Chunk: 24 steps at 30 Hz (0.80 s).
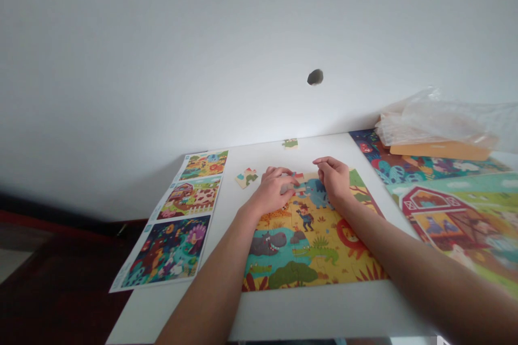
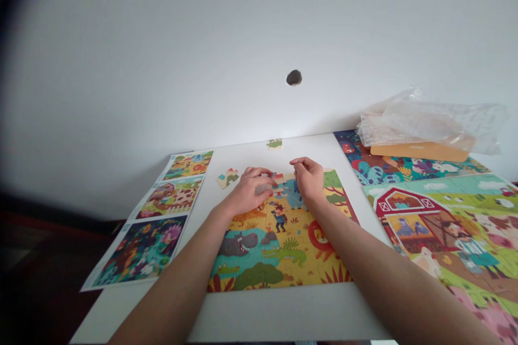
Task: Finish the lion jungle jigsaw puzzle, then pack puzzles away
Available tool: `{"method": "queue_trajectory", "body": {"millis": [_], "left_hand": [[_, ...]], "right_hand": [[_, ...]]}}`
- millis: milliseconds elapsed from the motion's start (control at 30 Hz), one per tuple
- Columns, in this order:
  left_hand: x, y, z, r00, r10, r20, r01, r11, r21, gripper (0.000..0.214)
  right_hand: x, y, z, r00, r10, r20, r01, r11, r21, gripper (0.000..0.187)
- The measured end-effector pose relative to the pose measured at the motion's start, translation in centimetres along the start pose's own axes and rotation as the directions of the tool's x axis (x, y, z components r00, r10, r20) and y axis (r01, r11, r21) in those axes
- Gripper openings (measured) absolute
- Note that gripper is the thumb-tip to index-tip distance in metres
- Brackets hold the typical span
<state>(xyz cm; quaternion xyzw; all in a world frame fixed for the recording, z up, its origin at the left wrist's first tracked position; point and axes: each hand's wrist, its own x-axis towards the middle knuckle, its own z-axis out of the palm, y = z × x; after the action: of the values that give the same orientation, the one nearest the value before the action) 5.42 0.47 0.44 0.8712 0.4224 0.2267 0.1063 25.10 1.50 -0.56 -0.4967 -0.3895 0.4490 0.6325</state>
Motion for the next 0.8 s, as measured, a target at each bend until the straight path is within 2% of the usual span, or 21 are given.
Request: {"method": "queue_trajectory", "body": {"millis": [100, 333, 467, 567, 700, 800], "left_hand": [[0.0, 0.1, 0.1, 1.0, -0.006, -0.007, 0.006, 1.0, -0.007, 0.023], [0.2, -0.1, 0.6, 0.998, -0.061, -0.032, 0.059, 0.997, -0.059, 0.051], [0.5, -0.4, 1.2, 0.988, -0.124, -0.09, 0.105, 0.977, -0.186, 0.06], [0.7, -0.7, 1.9, 0.97, -0.185, -0.157, 0.118, 0.925, -0.362, 0.055], [0.8, -1.1, 2.1, 0.927, -0.315, -0.202, 0.137, 0.788, -0.601, 0.042], [0.8, -1.2, 1.7, 0.898, -0.349, -0.27, 0.149, 0.816, -0.559, 0.026]], "right_hand": [[0.0, 0.0, 0.0, 1.0, -0.008, -0.003, 0.008, 1.0, -0.008, 0.016], [-0.2, -0.2, 0.0, 1.0, -0.008, 0.003, 0.008, 1.0, -0.015, 0.016], [-0.1, -0.2, 0.0, 1.0, 0.004, -0.004, -0.004, 1.0, -0.006, 0.017], [-0.1, -0.2, 0.0, 1.0, 0.005, -0.007, -0.005, 1.0, -0.007, 0.016], [-0.1, -0.1, 0.0, 1.0, 0.002, -0.002, -0.002, 1.0, -0.009, 0.017], [-0.1, -0.1, 0.0, 1.0, 0.004, 0.0, -0.004, 1.0, -0.008, 0.018]]}}
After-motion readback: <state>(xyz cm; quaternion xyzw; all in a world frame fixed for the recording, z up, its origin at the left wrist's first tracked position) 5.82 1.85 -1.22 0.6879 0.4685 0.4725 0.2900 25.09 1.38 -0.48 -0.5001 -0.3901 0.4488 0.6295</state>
